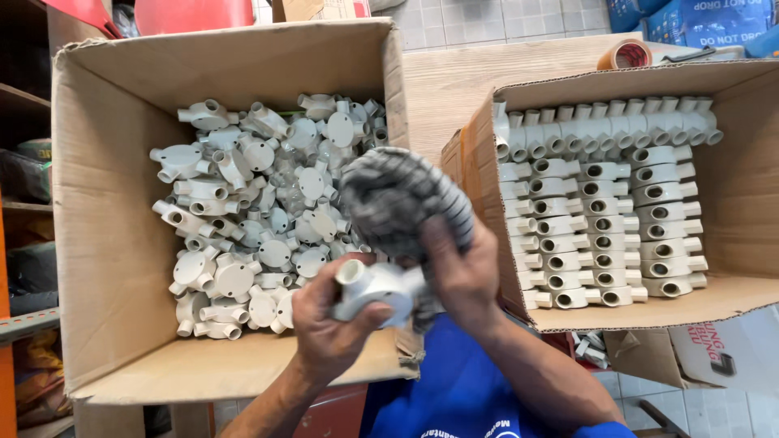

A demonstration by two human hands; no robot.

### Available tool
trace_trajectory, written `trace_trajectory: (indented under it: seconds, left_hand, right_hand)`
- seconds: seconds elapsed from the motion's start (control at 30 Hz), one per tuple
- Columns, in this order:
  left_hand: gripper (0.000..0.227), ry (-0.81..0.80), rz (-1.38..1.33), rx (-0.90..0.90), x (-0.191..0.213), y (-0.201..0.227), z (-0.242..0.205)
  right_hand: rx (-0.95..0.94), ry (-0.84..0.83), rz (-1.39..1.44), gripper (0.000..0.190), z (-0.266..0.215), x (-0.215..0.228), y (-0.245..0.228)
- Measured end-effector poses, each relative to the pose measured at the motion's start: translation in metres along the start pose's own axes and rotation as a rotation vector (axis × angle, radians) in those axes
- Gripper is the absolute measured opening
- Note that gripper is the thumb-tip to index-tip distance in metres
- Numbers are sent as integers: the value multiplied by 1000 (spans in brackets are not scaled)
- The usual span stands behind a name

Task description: The person sorts through white electrical boxes, wiping them with a cloth and arranging them into neat rows within a cardboard container.

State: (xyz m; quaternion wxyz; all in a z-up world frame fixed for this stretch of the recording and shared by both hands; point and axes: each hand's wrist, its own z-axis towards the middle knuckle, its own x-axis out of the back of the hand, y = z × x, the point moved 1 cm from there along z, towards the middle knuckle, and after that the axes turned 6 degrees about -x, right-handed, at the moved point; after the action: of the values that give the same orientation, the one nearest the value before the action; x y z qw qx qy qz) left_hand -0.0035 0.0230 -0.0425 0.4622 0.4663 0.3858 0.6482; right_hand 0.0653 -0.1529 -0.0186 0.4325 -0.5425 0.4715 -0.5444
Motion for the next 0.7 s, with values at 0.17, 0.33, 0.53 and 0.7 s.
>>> trace_trajectory:
  seconds: [0.17, 0.33, 0.53, 0.7]
  left_hand:
    - [71, 189, -246, -191, -28, 27, 31]
    - [73, 96, -190, -219, -53, 63, 55]
    - [52, -41, -107, -226, -69, 78, 60]
    - [53, 251, -54, -40, -79, 65, 43]
  right_hand:
    - [-233, -570, 625, 122, -29, 22, 82]
    - [135, -764, 325, 31, -23, 54, -2]
    - [398, -438, 20, 36, -11, 89, 7]
    - [434, -276, 29, 50, -20, 117, 20]
